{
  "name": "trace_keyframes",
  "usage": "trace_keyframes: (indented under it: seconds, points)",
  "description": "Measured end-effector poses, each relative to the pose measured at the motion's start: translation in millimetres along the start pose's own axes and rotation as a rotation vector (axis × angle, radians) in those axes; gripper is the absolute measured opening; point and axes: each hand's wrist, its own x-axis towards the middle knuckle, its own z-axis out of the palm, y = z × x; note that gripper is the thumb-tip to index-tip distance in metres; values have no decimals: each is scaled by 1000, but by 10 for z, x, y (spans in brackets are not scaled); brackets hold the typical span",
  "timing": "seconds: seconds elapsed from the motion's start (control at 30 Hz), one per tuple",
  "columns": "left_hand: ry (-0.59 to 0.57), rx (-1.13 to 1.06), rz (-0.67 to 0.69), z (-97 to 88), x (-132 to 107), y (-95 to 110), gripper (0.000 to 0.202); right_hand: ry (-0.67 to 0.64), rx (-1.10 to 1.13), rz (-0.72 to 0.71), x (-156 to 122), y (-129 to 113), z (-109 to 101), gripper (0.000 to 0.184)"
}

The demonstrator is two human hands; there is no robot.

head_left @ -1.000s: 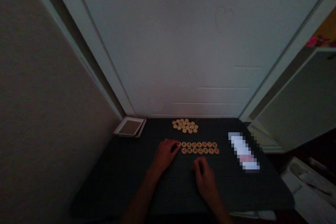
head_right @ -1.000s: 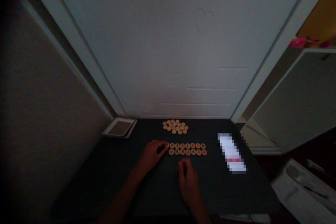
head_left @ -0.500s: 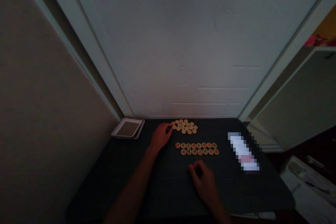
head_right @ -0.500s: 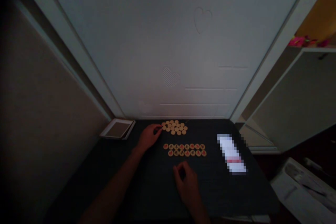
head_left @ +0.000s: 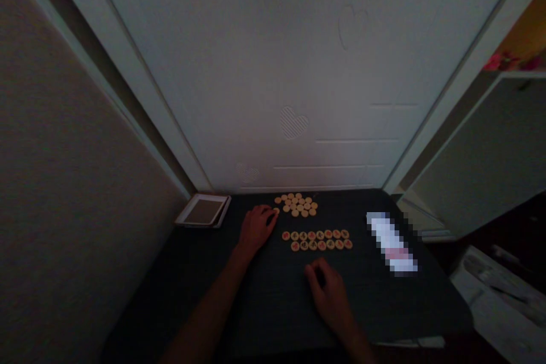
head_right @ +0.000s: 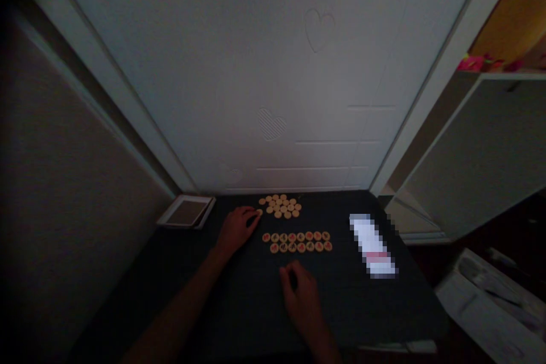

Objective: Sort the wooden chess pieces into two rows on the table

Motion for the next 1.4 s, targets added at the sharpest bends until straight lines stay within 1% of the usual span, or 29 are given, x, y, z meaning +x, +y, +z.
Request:
trace_keyframes:
  seconds: [0.1, 0.23, 0.37, 0.4, 0.5, 0.53, 0.6, 0.67, 0.73, 0.83, 0.93, 1.07, 1.23, 1.4]
  points:
    - [-1, 5, -11, -18, -19, 6, 19, -11, -11, -2, -3, 6, 1, 27]
    - [-5, -10, -28, -31, 21, 26, 13, -19, -14, -10, -10, 6, 0, 28]
    - [17, -51, -53, -128, -13, 114, 13, 3, -17, -3, -7, 12, 0, 27]
    - [33, -85, -67, -172, -57, 166, 15, 5, -15, -2, -5, 15, -2, 27]
    - [100, -333, -136, -316, -287, 407, 18, 4, -2, -16, 1, 23, -8, 28]
    - [93, -411, -135, -356, -385, 505, 18, 3, 2, -24, 1, 25, -9, 27]
    - [39, -527, -124, -403, -587, 696, 18, 12, 22, -39, 0, 25, -11, 24]
    - [-4, -617, -133, -398, -764, 845, 17, 26, 60, -59, -1, 18, -13, 20]
    - [-26, -679, -166, -352, -891, 932, 17, 40, 102, -86, 1, 6, -20, 18]
    - [-57, -744, -213, -269, -990, 978, 17, 37, 131, -131, 9, -14, -37, 22]
    - [-80, -789, -231, -239, -1024, 994, 15, 13, 133, -169, 12, -15, -44, 22]
    - [-112, -819, -254, -275, -1045, 1017, 12, -7, 139, -175, 4, 6, -23, 18]
    - [-170, -853, -253, -314, -1061, 1014, 14, -19, 150, -168, -2, -15, -12, 10]
    - [-211, -862, -295, -325, -1066, 998, 17, -40, 137, -147, -4, -40, -19, 11]
